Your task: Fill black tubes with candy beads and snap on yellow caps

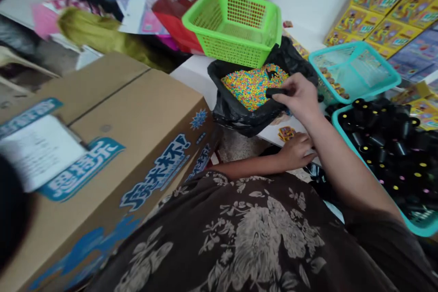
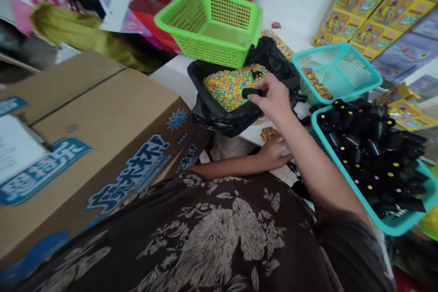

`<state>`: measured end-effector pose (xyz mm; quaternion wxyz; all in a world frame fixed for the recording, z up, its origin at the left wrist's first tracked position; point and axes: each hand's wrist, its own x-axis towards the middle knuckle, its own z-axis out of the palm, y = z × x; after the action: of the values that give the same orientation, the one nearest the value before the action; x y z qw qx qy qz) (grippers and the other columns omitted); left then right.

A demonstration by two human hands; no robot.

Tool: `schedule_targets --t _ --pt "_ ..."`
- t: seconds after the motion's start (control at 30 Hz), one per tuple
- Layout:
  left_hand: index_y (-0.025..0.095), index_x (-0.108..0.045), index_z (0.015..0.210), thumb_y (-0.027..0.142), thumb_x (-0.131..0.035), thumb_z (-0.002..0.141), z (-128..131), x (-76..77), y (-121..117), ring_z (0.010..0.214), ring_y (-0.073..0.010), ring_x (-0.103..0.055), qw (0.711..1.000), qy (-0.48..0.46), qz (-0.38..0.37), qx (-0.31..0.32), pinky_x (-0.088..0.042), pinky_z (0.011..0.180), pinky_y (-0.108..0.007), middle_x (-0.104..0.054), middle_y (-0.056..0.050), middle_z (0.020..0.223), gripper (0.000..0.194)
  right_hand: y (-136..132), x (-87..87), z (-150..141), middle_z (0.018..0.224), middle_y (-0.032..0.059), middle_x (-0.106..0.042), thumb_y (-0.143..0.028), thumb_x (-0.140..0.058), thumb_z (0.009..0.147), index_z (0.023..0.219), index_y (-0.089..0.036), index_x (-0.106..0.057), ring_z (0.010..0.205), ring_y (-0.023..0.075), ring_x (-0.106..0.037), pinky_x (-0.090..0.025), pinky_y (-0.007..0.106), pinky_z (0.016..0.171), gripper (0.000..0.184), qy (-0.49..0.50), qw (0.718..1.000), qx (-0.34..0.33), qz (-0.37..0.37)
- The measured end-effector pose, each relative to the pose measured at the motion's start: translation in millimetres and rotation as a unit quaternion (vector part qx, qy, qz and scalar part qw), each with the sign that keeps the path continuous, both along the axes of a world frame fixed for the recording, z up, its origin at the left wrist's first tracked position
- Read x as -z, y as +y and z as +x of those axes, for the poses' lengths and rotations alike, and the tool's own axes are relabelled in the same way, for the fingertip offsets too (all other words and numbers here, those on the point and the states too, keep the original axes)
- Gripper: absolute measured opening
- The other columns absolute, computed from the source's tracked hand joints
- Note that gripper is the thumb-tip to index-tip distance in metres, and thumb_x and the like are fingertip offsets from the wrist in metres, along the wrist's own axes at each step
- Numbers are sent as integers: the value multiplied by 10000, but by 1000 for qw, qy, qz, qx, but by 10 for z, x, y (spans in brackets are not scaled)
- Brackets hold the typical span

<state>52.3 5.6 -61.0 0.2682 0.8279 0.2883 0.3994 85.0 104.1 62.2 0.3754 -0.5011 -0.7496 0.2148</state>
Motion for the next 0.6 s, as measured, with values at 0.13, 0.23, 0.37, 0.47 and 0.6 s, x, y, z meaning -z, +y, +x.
schedule_targets --t 0.13,0.23,0.37,0.47,0.6 --pt "199 -722 1105 378 -641 983 -189 21 -81 1168 -314 -650 1000 5 -13 13 -538 1050 -482 -690 -139 1116 232 475 -17 -449 995 22 -768 -208 -827 762 1108 -214 -774 954 237 -710 -574 350 867 350 -320 942 -69 -70" --pt "199 -733 1034 416 -690 958 -318 13 -105 1125 -304 -666 999 -1 -35 2 -547 1013 -451 -695 -135 1083 234 563 -40 -662 1056 88 -800 -152 -812 748 1075 -224 -824 1061 310 -723 -561 376 904 335 -464 878 -99 -65" --pt "216 -746 1016 384 -733 924 -408 -13 -108 1110 -296 -685 998 -31 -60 -11 -562 985 -429 -721 -121 1095 192 536 -35 -826 1076 149 -798 -131 -745 786 1050 -196 -848 1118 356 -711 -554 409 930 291 -521 842 -142 -9" --pt "227 -755 1049 323 -744 908 -423 -26 -106 1163 -292 -687 997 -55 -60 -7 -558 1025 -426 -738 -116 1161 172 506 -2 -869 1130 126 -796 -101 -701 795 1119 -209 -833 1127 330 -718 -561 395 956 366 -518 839 -168 -10" --pt "182 -754 977 358 -732 927 -416 -25 -94 1098 -292 -694 996 -57 -59 -20 -567 985 -427 -739 -143 1106 184 506 26 -719 1156 152 -785 -114 -726 785 1126 -165 -785 1120 335 -721 -565 406 977 350 -452 885 -105 -37"
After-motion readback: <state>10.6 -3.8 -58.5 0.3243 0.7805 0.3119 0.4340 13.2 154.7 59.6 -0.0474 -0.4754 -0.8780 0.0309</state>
